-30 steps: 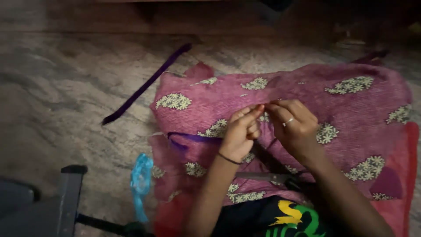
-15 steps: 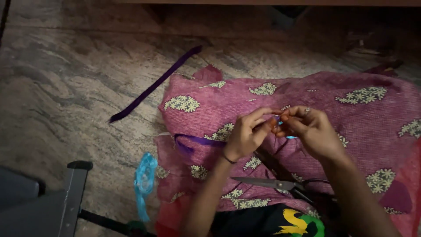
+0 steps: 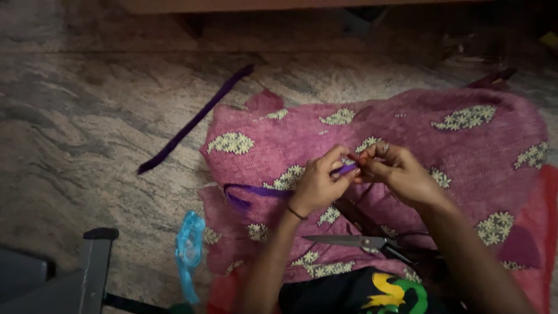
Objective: Making a decorative ribbon accessory using fabric, ribbon, needle, and scissors.
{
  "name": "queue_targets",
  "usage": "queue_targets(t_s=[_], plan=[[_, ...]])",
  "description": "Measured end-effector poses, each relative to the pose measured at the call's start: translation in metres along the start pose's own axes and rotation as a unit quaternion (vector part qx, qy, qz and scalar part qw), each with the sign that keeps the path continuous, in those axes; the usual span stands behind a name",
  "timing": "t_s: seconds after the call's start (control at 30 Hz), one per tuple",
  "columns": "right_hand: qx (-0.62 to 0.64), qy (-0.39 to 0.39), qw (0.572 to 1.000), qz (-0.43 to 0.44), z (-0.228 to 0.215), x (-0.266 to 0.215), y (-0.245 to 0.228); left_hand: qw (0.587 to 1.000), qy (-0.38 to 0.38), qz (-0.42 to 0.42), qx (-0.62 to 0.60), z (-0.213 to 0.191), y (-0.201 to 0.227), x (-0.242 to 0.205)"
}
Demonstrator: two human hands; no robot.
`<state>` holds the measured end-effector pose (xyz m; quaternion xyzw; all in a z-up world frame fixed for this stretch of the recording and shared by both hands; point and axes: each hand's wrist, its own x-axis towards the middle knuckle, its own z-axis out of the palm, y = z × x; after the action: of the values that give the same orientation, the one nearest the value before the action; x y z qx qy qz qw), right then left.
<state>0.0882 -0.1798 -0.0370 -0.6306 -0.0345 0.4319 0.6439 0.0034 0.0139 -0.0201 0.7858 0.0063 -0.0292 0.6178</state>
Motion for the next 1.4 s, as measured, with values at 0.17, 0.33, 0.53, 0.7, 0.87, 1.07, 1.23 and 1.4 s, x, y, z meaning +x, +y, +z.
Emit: queue_targets(t_s=[0.17, 0.33, 0.53, 0.7, 0.87, 1.07, 1.23, 1.4], plan=[[0.004, 0.020, 1.000, -0.016, 0.000, 0.005, -0.002, 0.998, 0.064, -0.025, 0.004, 0.007, 0.016, 0.005], [-0.009, 0.042, 0.998, -0.050, 0.004, 0.007, -0.005, 0.989, 0.119, -0.058, -0.065, 0.022, -0.014, 0.010], [-0.048, 0.068, 0.993, -0.080, 0.000, 0.015, -0.002, 0.965, 0.125, -0.035, -0.229, 0.026, -0.035, 0.019], [-0.016, 0.064, 0.995, -0.076, 0.012, 0.005, -0.028, 0.986, 0.129, -0.050, -0.097, 0.016, -0.033, 0.017], [-0.027, 0.033, 0.991, -0.125, 0.022, -0.013, -0.041, 0.957, 0.096, -0.058, -0.269, 0.012, -0.023, 0.011], [-0.139, 0.082, 0.960, -0.227, 0.027, -0.008, -0.043, 0.864, 0.068, -0.131, -0.481, 0.007, -0.025, 0.018], [-0.289, 0.171, 0.885, -0.321, 0.031, -0.004, -0.047, 0.786, 0.037, -0.180, -0.590, 0.017, -0.059, 0.029], [-0.193, 0.178, 0.945, -0.196, 0.031, 0.000, -0.051, 0.863, 0.048, -0.142, -0.482, 0.012, -0.018, 0.039]])
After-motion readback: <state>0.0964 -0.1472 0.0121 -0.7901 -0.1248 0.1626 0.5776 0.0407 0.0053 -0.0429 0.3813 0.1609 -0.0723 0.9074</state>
